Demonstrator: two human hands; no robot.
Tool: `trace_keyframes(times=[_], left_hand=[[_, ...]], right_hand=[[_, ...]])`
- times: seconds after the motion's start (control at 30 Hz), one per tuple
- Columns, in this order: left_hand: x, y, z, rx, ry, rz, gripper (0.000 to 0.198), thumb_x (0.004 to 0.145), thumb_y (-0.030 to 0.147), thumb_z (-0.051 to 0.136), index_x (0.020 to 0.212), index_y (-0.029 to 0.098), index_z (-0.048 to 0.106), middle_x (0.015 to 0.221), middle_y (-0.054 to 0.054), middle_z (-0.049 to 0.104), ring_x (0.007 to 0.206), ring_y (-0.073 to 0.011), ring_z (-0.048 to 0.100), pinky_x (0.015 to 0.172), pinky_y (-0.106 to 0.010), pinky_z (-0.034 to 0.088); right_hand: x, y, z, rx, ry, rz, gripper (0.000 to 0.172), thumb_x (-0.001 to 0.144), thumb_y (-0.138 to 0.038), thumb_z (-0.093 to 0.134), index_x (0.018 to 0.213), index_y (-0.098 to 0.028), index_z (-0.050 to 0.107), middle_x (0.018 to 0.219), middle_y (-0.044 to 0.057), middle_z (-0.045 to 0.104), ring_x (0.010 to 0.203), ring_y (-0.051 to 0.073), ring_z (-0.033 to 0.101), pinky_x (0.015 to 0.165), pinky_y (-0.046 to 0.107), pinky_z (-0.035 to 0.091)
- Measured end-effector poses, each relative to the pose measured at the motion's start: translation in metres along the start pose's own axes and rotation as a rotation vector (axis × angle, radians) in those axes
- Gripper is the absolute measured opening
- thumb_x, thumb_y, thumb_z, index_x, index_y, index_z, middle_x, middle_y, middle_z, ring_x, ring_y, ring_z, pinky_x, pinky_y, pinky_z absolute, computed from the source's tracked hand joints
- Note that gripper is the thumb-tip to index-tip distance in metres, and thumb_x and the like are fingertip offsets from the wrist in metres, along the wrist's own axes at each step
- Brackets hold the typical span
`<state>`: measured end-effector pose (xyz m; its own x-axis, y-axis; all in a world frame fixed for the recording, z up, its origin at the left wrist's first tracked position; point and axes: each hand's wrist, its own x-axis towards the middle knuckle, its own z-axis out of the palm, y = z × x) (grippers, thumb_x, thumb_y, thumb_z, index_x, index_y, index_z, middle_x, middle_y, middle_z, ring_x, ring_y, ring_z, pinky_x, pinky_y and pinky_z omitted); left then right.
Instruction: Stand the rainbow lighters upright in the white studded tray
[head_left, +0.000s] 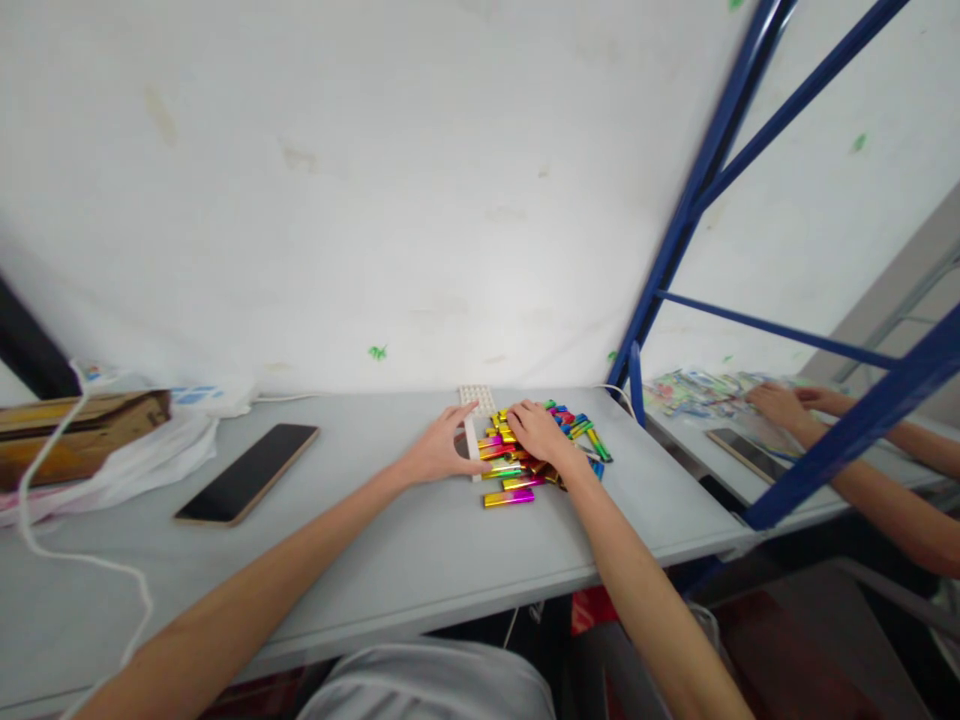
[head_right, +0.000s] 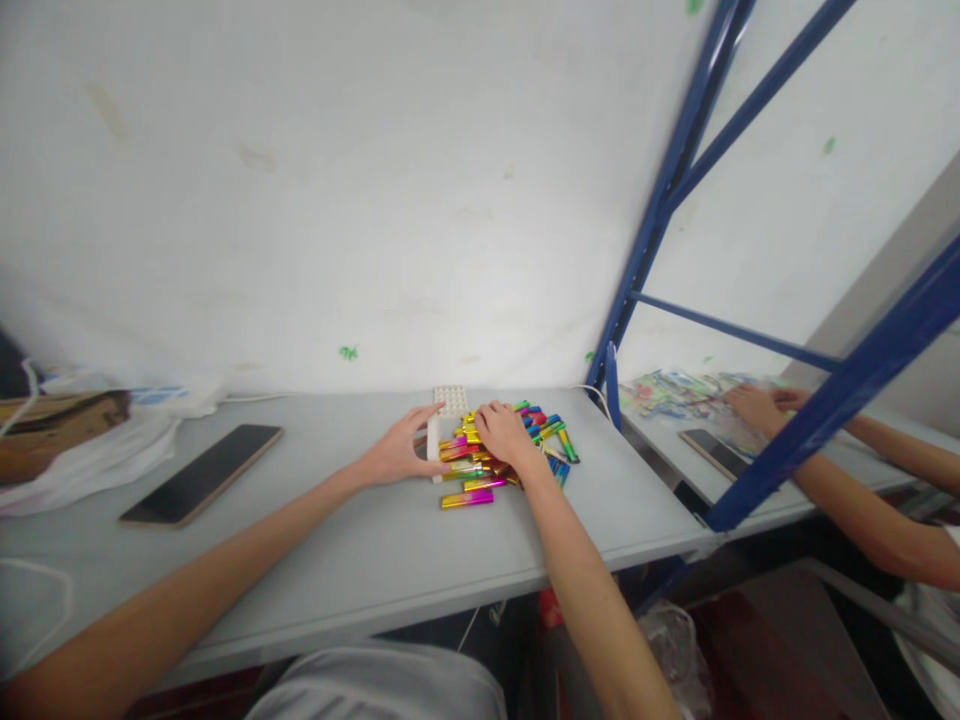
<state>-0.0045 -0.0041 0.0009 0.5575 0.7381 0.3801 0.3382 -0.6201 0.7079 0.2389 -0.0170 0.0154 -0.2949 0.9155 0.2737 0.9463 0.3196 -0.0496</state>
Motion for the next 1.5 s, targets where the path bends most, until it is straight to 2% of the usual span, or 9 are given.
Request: trace_keyframes(times=[0.27,0.47,0.57,0.67,0.8,0.97,1.1,1.37,1.5], left_hand=[[-0.004,0.006,0.000,-0.028,0.015,0.017,0.098,0.068,0.057,0.090,0.152,0.027,0.050,0.146,-0.013,0.054,0.137,-0.0349,0.057,0.116,-0.051,0.052],[0.003,0.012,0.008,-0.037,0.054,0.052,0.099,0.063,0.059,0.094,0.149,0.028,0.054,0.144,-0.013,0.054,0.137,-0.0343,0.056,0.115,-0.050,0.052],[0.006,0.011,0.011,-0.049,0.048,0.064,0.099,0.062,0.058,0.095,0.148,0.031,0.054,0.144,-0.011,0.054,0.137,-0.0329,0.055,0.115,-0.050,0.052],[0.006,0.006,0.010,-0.018,0.066,0.063,0.102,0.060,0.059,0.096,0.149,0.029,0.054,0.147,-0.013,0.053,0.139,-0.0336,0.053,0.119,-0.051,0.047],[0.003,-0.001,0.000,-0.018,0.011,0.043,0.100,0.063,0.058,0.094,0.149,0.028,0.054,0.149,-0.014,0.050,0.138,-0.0338,0.054,0.115,-0.051,0.050],[-0.003,-0.009,-0.023,-0.027,-0.098,0.040,0.092,0.067,0.055,0.093,0.146,0.029,0.055,0.146,-0.013,0.049,0.135,-0.0314,0.056,0.115,-0.051,0.051],[-0.006,-0.010,-0.032,-0.023,-0.095,0.028,0.089,0.066,0.056,0.093,0.143,0.028,0.056,0.144,-0.012,0.049,0.133,-0.0305,0.057,0.114,-0.052,0.052],[0.001,0.003,-0.004,-0.062,-0.005,0.006,0.086,0.065,0.061,0.092,0.137,0.028,0.060,0.144,-0.013,0.050,0.137,-0.0326,0.053,0.113,-0.051,0.053],[0.000,0.003,-0.006,-0.067,-0.031,0.032,0.084,0.066,0.059,0.093,0.136,0.029,0.059,0.143,-0.012,0.049,0.138,-0.0322,0.052,0.115,-0.053,0.052]], right_hand=[[-0.003,0.004,-0.013,0.106,0.016,0.073,0.036,0.110,-0.021,0.039,0.123,-0.016,0.072,0.122,0.012,0.072,0.117,0.020,0.063,0.106,0.029,0.040],[-0.009,-0.027,-0.012,0.040,0.073,0.038,0.041,0.111,-0.030,0.036,0.140,-0.021,0.062,0.136,0.013,0.066,0.125,0.025,0.059,0.112,0.039,0.039],[-0.011,-0.046,-0.006,-0.037,0.076,-0.046,0.040,0.110,-0.029,0.036,0.137,-0.020,0.064,0.145,0.014,0.060,0.132,0.028,0.053,0.115,0.045,0.036],[-0.013,-0.055,-0.002,-0.107,0.082,-0.038,0.040,0.110,-0.033,0.035,0.131,-0.017,0.065,0.141,0.017,0.061,0.128,0.032,0.054,0.113,0.050,0.036],[-0.016,-0.054,0.000,-0.163,0.070,-0.026,0.041,0.111,-0.035,0.032,0.127,-0.018,0.066,0.128,0.016,0.067,0.121,0.031,0.057,0.114,0.052,0.034],[-0.017,-0.046,-0.003,-0.149,0.017,0.005,0.041,0.112,-0.033,0.030,0.124,-0.019,0.067,0.132,0.017,0.065,0.128,0.030,0.055,0.113,0.050,0.036],[-0.016,-0.046,-0.003,-0.104,0.026,0.016,0.039,0.111,-0.032,0.032,0.124,-0.019,0.066,0.131,0.016,0.064,0.128,0.030,0.054,0.115,0.051,0.035],[-0.021,-0.072,0.011,-0.053,0.047,-0.028,0.041,0.107,-0.033,0.039,0.139,-0.018,0.060,0.147,0.019,0.054,0.135,0.035,0.046,0.116,0.057,0.033],[-0.025,-0.073,0.011,-0.071,0.035,-0.026,0.041,0.108,-0.036,0.039,0.137,-0.020,0.063,0.149,0.018,0.053,0.138,0.036,0.043,0.118,0.058,0.029]])
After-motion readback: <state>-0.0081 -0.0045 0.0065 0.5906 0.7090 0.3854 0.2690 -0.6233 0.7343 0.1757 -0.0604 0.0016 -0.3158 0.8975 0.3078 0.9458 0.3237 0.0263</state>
